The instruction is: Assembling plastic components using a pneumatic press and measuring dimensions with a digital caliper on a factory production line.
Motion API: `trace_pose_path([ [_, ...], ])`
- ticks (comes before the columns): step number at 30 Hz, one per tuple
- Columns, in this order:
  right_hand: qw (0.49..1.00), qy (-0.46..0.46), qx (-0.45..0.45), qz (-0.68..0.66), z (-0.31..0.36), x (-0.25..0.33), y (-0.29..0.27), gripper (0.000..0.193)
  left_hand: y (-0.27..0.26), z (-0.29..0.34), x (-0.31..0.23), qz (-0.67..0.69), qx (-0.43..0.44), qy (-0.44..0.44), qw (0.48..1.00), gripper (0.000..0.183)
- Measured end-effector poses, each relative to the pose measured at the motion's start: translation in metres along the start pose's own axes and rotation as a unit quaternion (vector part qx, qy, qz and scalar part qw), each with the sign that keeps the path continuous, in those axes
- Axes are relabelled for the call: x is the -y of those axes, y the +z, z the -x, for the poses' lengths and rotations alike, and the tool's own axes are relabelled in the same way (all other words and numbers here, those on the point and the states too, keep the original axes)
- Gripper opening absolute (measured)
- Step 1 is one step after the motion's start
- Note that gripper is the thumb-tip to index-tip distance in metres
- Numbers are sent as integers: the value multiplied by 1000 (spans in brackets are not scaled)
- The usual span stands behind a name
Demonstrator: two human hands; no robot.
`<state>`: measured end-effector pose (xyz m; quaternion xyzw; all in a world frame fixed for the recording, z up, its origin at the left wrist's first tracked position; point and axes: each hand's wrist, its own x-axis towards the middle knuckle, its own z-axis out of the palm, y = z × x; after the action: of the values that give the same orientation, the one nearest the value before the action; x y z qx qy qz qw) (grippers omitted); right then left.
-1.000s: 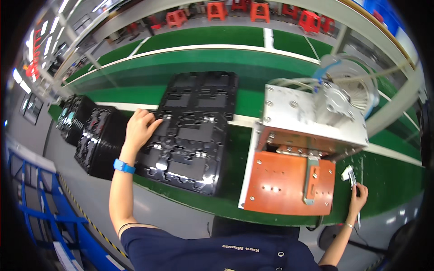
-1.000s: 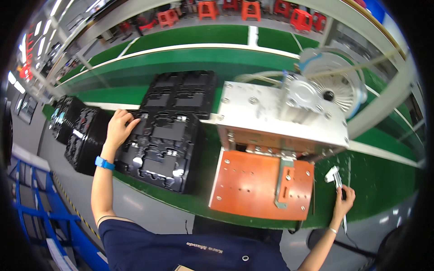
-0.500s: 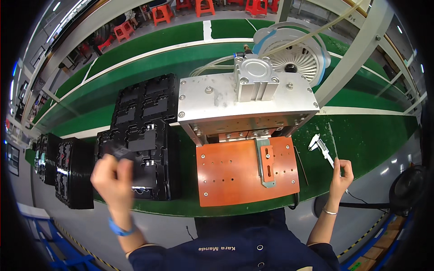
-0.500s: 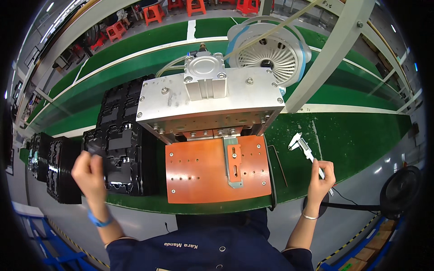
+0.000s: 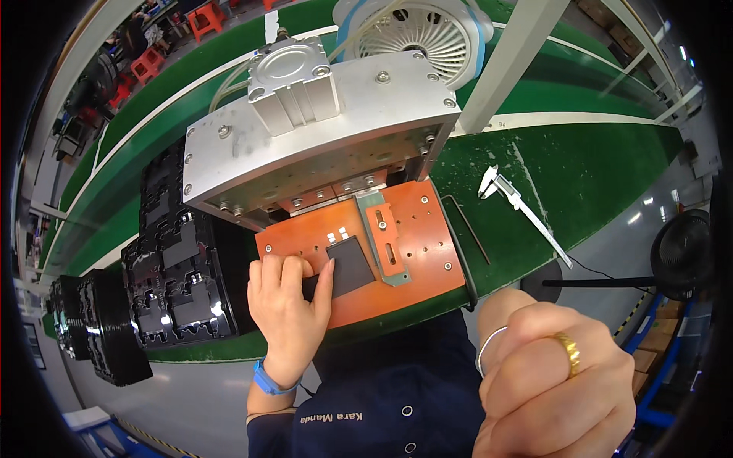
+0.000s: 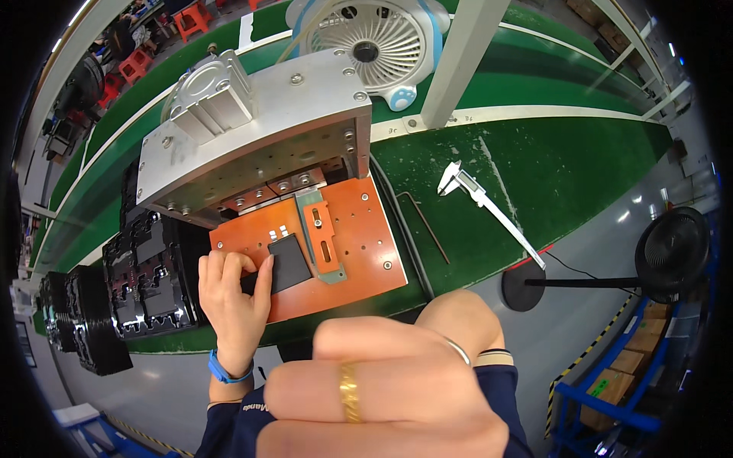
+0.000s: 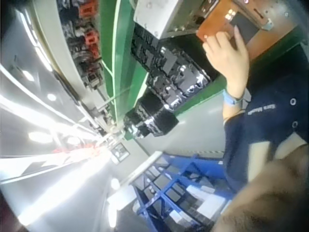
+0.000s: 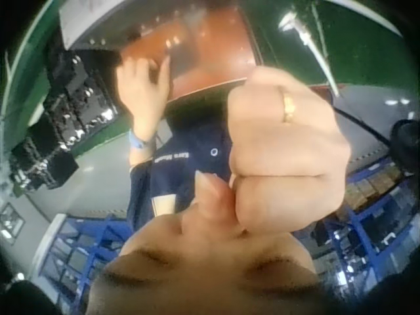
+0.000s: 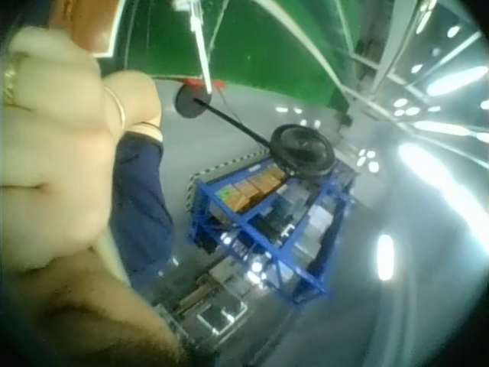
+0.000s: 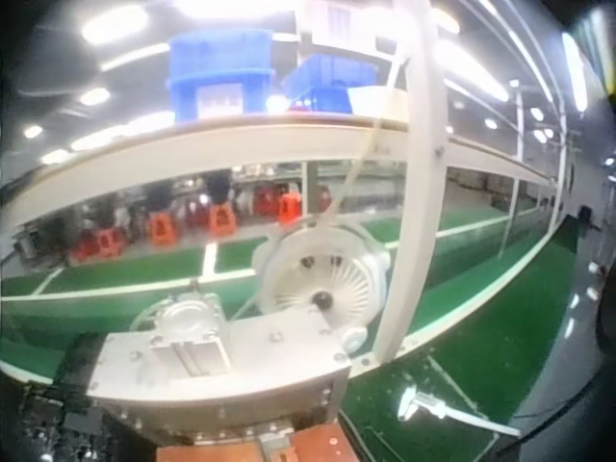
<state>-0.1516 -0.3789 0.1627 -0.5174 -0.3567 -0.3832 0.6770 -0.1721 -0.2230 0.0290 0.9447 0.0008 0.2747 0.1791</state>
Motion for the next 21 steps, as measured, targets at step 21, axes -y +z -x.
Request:
trace_pose_path([
  [21, 901, 429, 14, 67, 87, -71, -137, 40, -3, 6, 3, 20, 15, -5, 1000, 27],
])
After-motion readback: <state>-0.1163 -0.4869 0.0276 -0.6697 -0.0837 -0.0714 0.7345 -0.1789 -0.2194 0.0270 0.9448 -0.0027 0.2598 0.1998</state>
